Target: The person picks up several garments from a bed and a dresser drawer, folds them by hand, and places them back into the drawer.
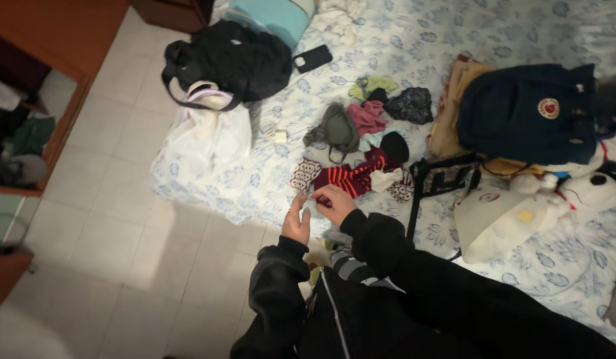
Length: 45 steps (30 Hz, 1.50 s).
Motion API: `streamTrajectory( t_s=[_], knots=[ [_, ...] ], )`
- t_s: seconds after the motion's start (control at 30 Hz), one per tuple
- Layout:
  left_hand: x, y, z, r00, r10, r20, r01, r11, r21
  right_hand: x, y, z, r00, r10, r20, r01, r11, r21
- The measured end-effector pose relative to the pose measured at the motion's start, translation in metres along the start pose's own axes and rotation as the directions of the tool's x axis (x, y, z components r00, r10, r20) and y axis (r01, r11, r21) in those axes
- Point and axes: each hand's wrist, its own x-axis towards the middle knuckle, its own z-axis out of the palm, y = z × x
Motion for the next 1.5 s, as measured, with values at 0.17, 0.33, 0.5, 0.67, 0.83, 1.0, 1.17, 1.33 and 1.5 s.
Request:
streamTrajectory(
  t_s=[0.17, 0.33, 0.5, 0.67, 0.83, 1.0, 1.17, 1.33, 1.5],
  knots=[
    [0.046, -0.024, 0.037, 0.997, -0.016, 0.077, 0.014, 1.0, 0.022, 0.034, 0.078, -0.018, 0.997, -0.05, -0.052, 0.038, 0.977, -0.211],
    [0.08, -0.057, 0.065, 0.993, -0.061, 0.104, 0.054, 0.996, 0.067, 0.081, 0.195, -0.032, 0.996, 0.0, -0.094, -0.023, 0.97, -0.244],
    [0.094, -0.093, 0.085, 0.987, -0.134, 0.091, 0.126, 0.988, 0.085, 0.131, 0.252, -0.053, 0.818, 0.573, 0.043, -0.509, 0.687, 0.519],
    [0.095, -0.121, 0.092, 0.968, -0.238, 0.083, 0.228, 0.966, 0.121, 0.17, 0.271, -0.058, 0.85, 0.492, -0.186, -0.496, 0.868, 0.027],
    [0.094, -0.133, 0.091, 0.952, -0.294, 0.087, 0.287, 0.954, 0.088, 0.185, 0.289, -0.067, 0.886, 0.428, -0.177, -0.451, 0.885, -0.113],
    [0.092, -0.135, 0.09, 0.944, -0.319, 0.082, 0.313, 0.947, 0.076, 0.182, 0.296, -0.072, 0.937, 0.237, -0.255, -0.262, 0.962, -0.072],
    [0.107, -0.105, 0.092, 0.847, -0.507, 0.157, 0.531, 0.818, -0.221, 0.172, 0.253, -0.05, 0.976, -0.02, -0.216, 0.045, 0.993, 0.11],
    [0.119, -0.089, 0.085, 0.492, -0.768, 0.409, 0.666, 0.03, -0.746, 0.129, 0.17, -0.019, 0.92, -0.063, 0.387, -0.043, 0.965, 0.259],
    [0.113, -0.165, 0.082, 0.582, -0.785, 0.213, 0.639, 0.279, -0.717, 0.103, 0.136, -0.027, 0.821, -0.069, 0.566, -0.054, 0.979, 0.198]
  ],
)
